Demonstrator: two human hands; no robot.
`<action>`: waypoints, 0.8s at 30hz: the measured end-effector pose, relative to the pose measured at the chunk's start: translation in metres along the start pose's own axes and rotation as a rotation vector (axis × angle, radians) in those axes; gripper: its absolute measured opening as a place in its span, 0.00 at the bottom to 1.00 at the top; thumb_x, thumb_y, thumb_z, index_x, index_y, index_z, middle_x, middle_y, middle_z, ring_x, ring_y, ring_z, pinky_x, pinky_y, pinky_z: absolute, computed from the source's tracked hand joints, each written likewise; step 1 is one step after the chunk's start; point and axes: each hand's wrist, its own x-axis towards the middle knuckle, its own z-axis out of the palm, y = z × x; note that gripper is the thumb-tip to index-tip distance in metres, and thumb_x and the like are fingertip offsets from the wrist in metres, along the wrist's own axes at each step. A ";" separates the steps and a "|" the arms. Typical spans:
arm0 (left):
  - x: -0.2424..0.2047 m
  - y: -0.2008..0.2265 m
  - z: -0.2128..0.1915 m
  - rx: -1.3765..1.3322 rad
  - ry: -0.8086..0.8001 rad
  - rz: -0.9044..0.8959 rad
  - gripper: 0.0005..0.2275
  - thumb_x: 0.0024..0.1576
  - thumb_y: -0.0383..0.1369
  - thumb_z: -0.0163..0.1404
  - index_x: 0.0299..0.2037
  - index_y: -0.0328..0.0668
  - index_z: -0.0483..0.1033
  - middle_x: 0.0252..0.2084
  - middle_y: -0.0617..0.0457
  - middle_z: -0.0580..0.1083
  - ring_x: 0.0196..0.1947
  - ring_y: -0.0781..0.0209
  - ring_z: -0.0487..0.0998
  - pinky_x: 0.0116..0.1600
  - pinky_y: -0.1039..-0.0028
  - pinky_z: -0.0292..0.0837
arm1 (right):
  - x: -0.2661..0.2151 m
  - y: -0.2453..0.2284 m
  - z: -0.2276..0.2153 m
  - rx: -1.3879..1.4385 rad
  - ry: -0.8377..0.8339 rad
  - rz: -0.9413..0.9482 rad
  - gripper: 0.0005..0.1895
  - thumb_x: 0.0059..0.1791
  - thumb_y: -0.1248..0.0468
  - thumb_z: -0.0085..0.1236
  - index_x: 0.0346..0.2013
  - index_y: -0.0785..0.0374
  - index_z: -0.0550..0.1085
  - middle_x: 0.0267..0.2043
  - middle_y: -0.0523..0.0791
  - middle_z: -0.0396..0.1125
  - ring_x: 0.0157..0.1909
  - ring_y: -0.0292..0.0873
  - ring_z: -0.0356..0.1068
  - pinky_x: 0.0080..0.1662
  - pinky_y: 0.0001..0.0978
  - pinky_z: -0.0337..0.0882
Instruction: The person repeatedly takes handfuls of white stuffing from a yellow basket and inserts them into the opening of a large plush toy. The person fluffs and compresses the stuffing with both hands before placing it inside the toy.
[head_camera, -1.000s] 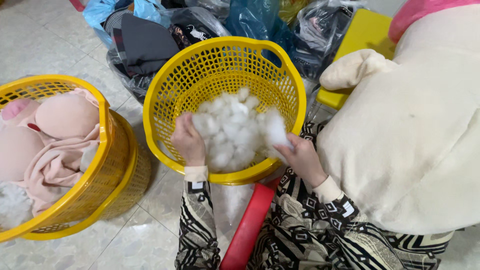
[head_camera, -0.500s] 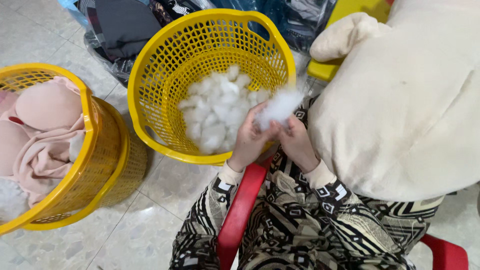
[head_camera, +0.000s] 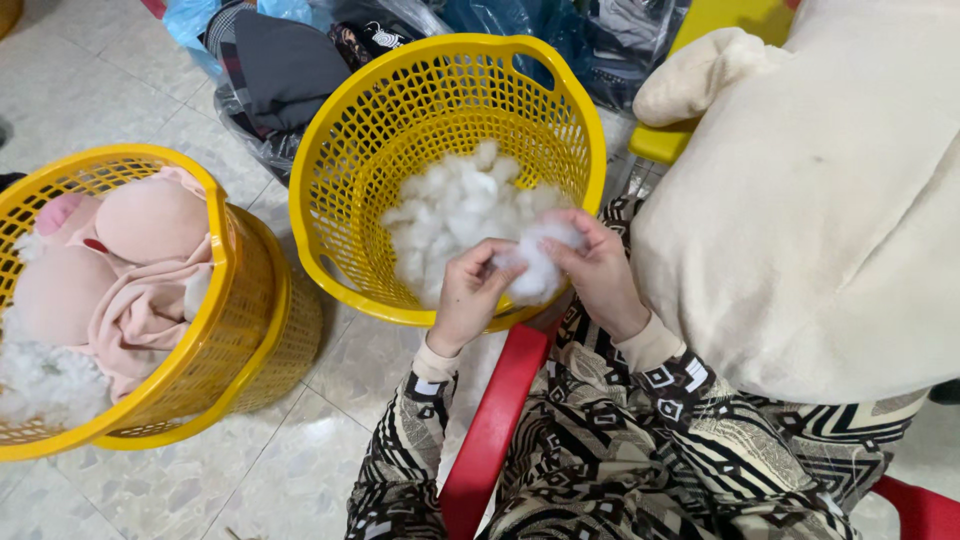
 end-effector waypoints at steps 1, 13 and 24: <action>0.000 0.005 -0.005 0.049 -0.026 0.069 0.18 0.60 0.31 0.58 0.59 0.35 0.75 0.54 0.46 0.71 0.49 0.63 0.71 0.48 0.75 0.70 | 0.000 0.005 -0.002 -0.008 0.027 0.061 0.21 0.54 0.73 0.59 0.62 0.68 0.66 0.57 0.48 0.67 0.54 0.38 0.68 0.55 0.29 0.70; 0.020 0.000 -0.027 0.386 0.177 0.223 0.32 0.70 0.47 0.38 0.81 0.47 0.42 0.83 0.35 0.40 0.83 0.36 0.44 0.82 0.49 0.47 | 0.003 0.015 -0.009 0.105 0.138 0.098 0.20 0.52 0.72 0.56 0.59 0.65 0.67 0.50 0.43 0.72 0.48 0.33 0.72 0.52 0.25 0.73; -0.007 0.010 -0.026 0.173 0.052 0.042 0.08 0.64 0.26 0.49 0.48 0.32 0.79 0.34 0.56 0.78 0.32 0.72 0.71 0.38 0.79 0.67 | 0.004 -0.003 -0.009 -0.086 0.280 -0.072 0.09 0.51 0.75 0.59 0.46 0.68 0.75 0.36 0.39 0.73 0.34 0.29 0.68 0.38 0.20 0.69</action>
